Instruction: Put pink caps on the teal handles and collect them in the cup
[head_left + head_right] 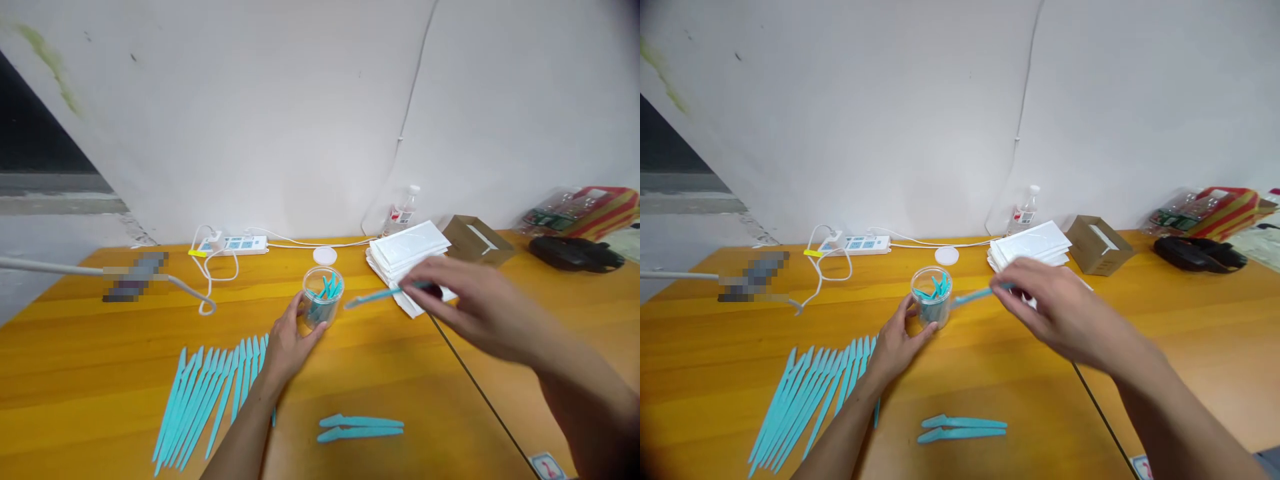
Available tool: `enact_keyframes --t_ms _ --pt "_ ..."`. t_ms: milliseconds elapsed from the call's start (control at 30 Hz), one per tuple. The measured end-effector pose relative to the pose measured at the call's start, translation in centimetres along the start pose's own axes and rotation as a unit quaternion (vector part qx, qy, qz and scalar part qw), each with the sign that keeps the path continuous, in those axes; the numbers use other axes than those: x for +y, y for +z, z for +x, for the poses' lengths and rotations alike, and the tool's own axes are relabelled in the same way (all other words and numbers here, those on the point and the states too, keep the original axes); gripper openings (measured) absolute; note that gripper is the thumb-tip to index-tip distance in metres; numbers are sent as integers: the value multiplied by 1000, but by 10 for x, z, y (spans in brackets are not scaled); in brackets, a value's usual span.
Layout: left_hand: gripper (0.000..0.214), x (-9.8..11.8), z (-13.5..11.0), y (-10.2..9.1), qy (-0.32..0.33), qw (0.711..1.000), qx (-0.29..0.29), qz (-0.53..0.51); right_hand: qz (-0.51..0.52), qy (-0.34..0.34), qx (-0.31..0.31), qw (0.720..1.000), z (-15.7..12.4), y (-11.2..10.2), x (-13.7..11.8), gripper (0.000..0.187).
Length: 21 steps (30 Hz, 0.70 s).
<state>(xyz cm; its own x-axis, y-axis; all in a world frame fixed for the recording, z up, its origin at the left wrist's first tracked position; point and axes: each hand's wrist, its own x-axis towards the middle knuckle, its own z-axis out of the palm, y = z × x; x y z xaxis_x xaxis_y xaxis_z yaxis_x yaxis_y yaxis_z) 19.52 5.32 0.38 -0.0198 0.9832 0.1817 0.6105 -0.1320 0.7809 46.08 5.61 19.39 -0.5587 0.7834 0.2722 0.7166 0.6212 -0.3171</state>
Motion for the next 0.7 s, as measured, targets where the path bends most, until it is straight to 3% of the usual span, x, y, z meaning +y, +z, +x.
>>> enact_keyframes --t_ms 33,167,233,333,433,567,633,700 --pt "74 0 0 0 -2 1000 1 0 -36 -20 0 999 20 -8 -4 22" --pt "73 0 -1 0 7 1000 2 -3 -84 -104 -94 987 84 -17 -21 27" --pt "72 0 -1 -1 13 1000 6 -6 -80 -120 -109 983 96 -20 -27 27" --pt "72 1 0 -1 16 1000 11 -10 -99 -113 -75 986 102 -24 -31 26" --pt "70 1 0 -1 20 1000 6 -12 -142 -92 -77 983 114 -5 -34 22" --pt "71 0 0 1 13 1000 6 2 -169 -126 -172 962 123 44 -39 24" --pt "71 -1 0 1 21 1000 9 -3 -143 -142 -128 971 105 60 -37 24" --pt "72 -1 0 1 30 999 8 -13 -75 -134 -3 988 67 69 -31 31"
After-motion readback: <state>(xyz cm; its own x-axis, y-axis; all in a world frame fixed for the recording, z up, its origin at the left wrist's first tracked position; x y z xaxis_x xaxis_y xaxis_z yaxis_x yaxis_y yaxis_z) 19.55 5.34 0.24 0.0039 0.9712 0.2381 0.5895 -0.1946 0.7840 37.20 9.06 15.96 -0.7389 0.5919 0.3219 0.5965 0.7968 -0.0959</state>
